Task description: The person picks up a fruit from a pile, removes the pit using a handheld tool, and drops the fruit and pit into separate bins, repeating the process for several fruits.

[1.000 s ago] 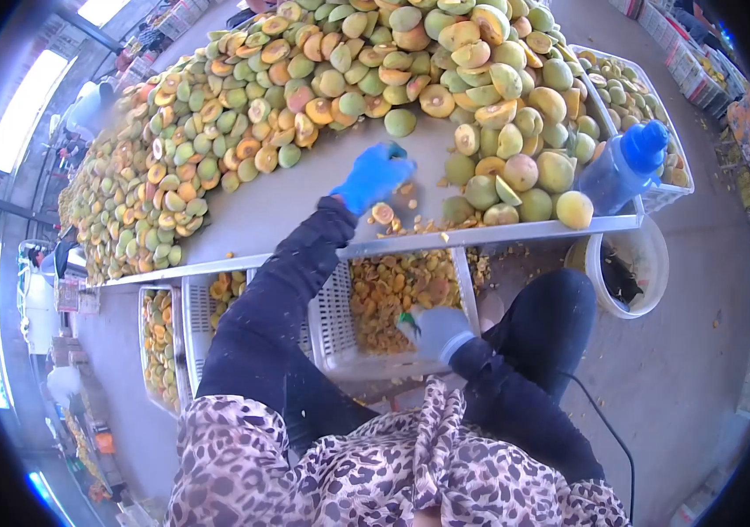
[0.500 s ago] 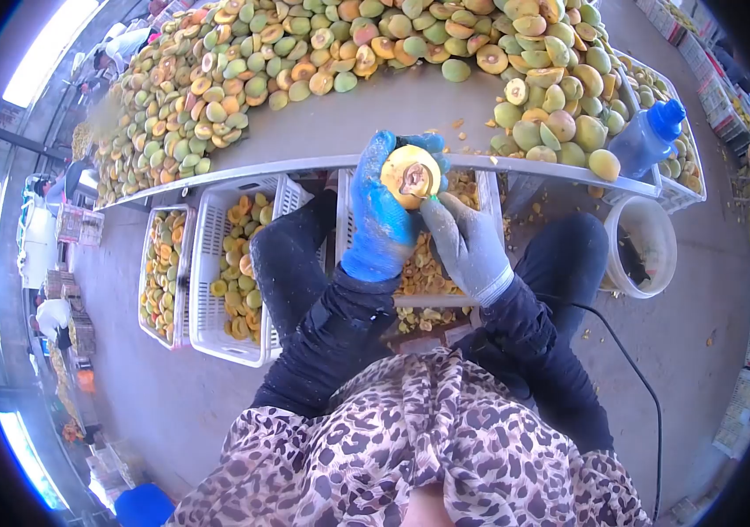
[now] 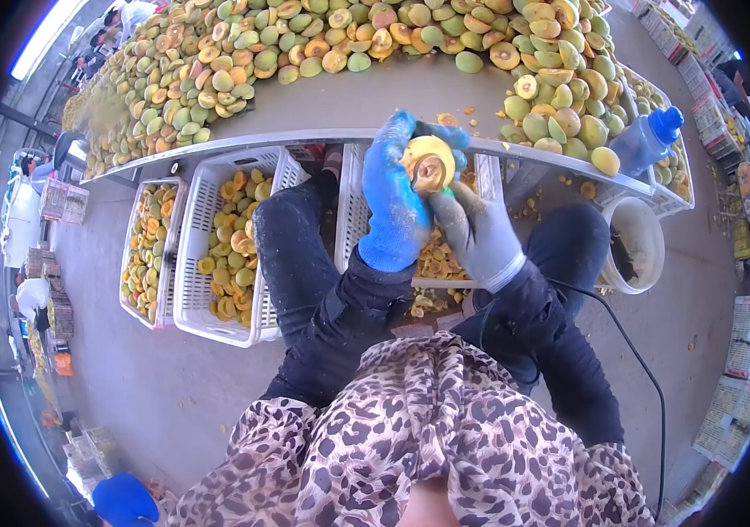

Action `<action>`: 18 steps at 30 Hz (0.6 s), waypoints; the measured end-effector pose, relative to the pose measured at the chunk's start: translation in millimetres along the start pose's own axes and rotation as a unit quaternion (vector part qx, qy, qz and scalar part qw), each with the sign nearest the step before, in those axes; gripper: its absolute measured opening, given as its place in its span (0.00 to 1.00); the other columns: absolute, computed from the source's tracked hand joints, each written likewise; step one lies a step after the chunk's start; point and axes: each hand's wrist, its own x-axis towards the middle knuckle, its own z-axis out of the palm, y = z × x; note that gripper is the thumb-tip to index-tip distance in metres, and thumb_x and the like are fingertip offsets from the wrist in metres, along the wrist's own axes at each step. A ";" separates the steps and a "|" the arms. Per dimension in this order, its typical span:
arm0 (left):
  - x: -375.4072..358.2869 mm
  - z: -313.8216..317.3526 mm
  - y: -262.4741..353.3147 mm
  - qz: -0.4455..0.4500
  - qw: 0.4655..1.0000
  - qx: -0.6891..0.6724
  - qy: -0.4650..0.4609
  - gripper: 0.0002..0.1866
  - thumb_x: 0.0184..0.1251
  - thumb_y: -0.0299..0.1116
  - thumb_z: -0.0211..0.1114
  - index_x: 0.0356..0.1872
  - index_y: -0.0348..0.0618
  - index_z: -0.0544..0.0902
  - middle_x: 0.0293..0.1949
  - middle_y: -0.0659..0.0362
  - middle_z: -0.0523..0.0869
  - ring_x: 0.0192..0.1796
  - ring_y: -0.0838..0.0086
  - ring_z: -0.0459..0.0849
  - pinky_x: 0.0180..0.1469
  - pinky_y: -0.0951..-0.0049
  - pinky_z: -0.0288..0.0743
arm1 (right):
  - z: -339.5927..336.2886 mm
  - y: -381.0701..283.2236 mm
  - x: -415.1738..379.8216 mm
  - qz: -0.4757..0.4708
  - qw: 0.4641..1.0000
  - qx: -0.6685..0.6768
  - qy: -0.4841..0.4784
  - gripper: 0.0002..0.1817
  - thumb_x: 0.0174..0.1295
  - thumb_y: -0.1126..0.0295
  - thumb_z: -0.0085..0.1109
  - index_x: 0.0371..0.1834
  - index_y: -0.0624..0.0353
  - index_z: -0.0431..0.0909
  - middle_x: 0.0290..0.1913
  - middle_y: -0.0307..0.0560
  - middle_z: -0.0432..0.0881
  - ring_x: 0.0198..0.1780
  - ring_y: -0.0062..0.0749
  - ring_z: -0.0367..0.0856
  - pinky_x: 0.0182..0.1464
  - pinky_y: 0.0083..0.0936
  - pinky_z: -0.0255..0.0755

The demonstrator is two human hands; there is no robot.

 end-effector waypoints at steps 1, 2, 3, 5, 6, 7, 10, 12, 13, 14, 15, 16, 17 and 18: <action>-0.9 4.4 1.8 -0.013 0.999 -0.042 0.018 0.20 0.71 0.45 0.49 0.38 0.35 0.78 0.34 0.46 0.84 0.32 0.59 0.83 0.35 0.65 0.80 | -4.1 -5.8 1.2 -0.006 1.000 0.007 0.006 0.15 0.69 0.61 0.50 0.38 0.64 0.76 0.22 0.61 0.76 0.27 0.56 0.78 0.25 0.37 0.67; -2.5 7.5 4.3 -0.027 0.995 -0.083 0.037 0.21 0.70 0.46 0.49 0.38 0.35 0.78 0.34 0.46 0.84 0.32 0.59 0.83 0.34 0.65 0.79 | -3.3 -7.3 0.6 -0.007 1.000 0.007 0.004 0.15 0.69 0.61 0.50 0.38 0.64 0.76 0.22 0.61 0.76 0.27 0.56 0.78 0.25 0.37 0.67; -4.6 9.2 7.2 -0.036 0.993 -0.108 0.039 0.22 0.70 0.47 0.49 0.40 0.35 0.77 0.34 0.46 0.84 0.30 0.60 0.82 0.33 0.66 0.78 | -0.9 -9.2 -0.6 -0.008 0.999 0.035 0.014 0.15 0.69 0.60 0.51 0.38 0.64 0.77 0.23 0.61 0.76 0.28 0.56 0.79 0.26 0.37 0.67; -4.8 5.5 4.7 -0.025 0.994 -0.098 0.040 0.22 0.71 0.47 0.48 0.40 0.35 0.77 0.34 0.46 0.84 0.31 0.60 0.83 0.33 0.66 0.78 | 1.4 -9.2 0.2 -0.010 0.998 0.064 0.026 0.15 0.69 0.60 0.51 0.39 0.64 0.77 0.23 0.61 0.76 0.28 0.56 0.79 0.26 0.37 0.68; -4.8 3.2 2.0 -0.017 0.995 -0.089 0.041 0.22 0.71 0.47 0.48 0.40 0.35 0.77 0.34 0.46 0.84 0.31 0.60 0.83 0.34 0.66 0.79 | 2.2 -6.3 0.9 -0.001 0.997 0.073 0.010 0.16 0.69 0.60 0.50 0.40 0.65 0.78 0.22 0.61 0.76 0.26 0.51 0.79 0.27 0.35 0.68; -4.8 0.0 0.1 -0.018 0.995 -0.089 0.042 0.22 0.71 0.47 0.48 0.40 0.35 0.77 0.34 0.46 0.84 0.31 0.60 0.83 0.34 0.66 0.79 | 2.6 -6.1 1.0 0.009 0.997 0.082 -0.007 0.17 0.70 0.59 0.50 0.41 0.65 0.78 0.22 0.60 0.76 0.24 0.46 0.80 0.28 0.33 0.69; -6.4 -7.9 2.2 0.011 0.999 -0.049 0.000 0.21 0.72 0.47 0.47 0.40 0.35 0.77 0.33 0.47 0.84 0.32 0.60 0.84 0.35 0.65 0.80 | -9.8 -21.3 -1.6 0.181 0.955 0.202 -0.122 0.19 0.70 0.58 0.49 0.42 0.67 0.78 0.22 0.57 0.77 0.23 0.29 0.76 0.30 0.29 0.69; -6.8 -5.3 7.2 0.013 0.999 -0.004 -0.044 0.21 0.73 0.45 0.46 0.40 0.35 0.77 0.32 0.47 0.84 0.33 0.60 0.84 0.36 0.64 0.80 | -6.7 -18.1 -2.6 0.151 0.970 0.157 -0.106 0.20 0.71 0.58 0.49 0.42 0.68 0.78 0.22 0.56 0.76 0.24 0.25 0.73 0.30 0.28 0.69; -6.6 -5.7 6.3 0.013 0.999 -0.005 -0.045 0.21 0.73 0.45 0.46 0.40 0.35 0.77 0.32 0.47 0.84 0.33 0.60 0.84 0.36 0.64 0.80 | -5.6 -17.1 -2.6 0.119 0.982 0.113 -0.089 0.20 0.71 0.58 0.49 0.42 0.68 0.78 0.22 0.55 0.76 0.25 0.21 0.70 0.30 0.28 0.69; -7.3 -7.1 4.2 0.016 0.999 -0.003 -0.049 0.21 0.73 0.45 0.46 0.40 0.35 0.76 0.32 0.47 0.84 0.32 0.60 0.84 0.36 0.64 0.80 | -7.8 -18.0 -3.0 0.121 0.982 0.113 -0.089 0.20 0.71 0.58 0.49 0.42 0.68 0.78 0.22 0.55 0.76 0.25 0.21 0.70 0.30 0.28 0.69; -6.6 -8.1 2.1 0.023 0.998 -0.001 -0.054 0.21 0.73 0.45 0.45 0.40 0.34 0.76 0.31 0.46 0.84 0.32 0.60 0.84 0.36 0.64 0.80 | -12.3 -19.4 -1.4 0.157 0.969 0.151 -0.116 0.19 0.71 0.59 0.49 0.42 0.68 0.78 0.22 0.55 0.76 0.24 0.24 0.73 0.30 0.29 0.69; -6.8 -9.5 -1.5 0.022 0.998 0.001 -0.054 0.21 0.73 0.45 0.45 0.40 0.34 0.76 0.31 0.46 0.84 0.32 0.60 0.84 0.36 0.64 0.80 | -13.5 -20.2 -1.8 0.194 0.952 0.191 -0.141 0.18 0.70 0.59 0.49 0.43 0.67 0.78 0.22 0.56 0.77 0.23 0.28 0.76 0.30 0.29 0.69; -6.5 -9.7 -6.3 0.019 1.000 -0.017 -0.012 0.21 0.73 0.45 0.46 0.41 0.34 0.77 0.32 0.46 0.84 0.32 0.59 0.84 0.36 0.64 0.80 | -5.8 -16.0 -4.3 0.195 0.952 0.193 -0.137 0.18 0.70 0.59 0.49 0.43 0.67 0.78 0.22 0.56 0.77 0.23 0.28 0.76 0.30 0.29 0.69; -5.3 -8.8 -9.6 0.018 0.999 -0.038 0.030 0.21 0.73 0.45 0.46 0.41 0.34 0.77 0.32 0.46 0.84 0.32 0.59 0.84 0.36 0.64 0.80 | 6.2 -7.3 -6.7 0.061 0.990 0.123 -0.036 0.17 0.70 0.60 0.50 0.43 0.66 0.78 0.22 0.57 0.77 0.24 0.34 0.78 0.29 0.30 0.69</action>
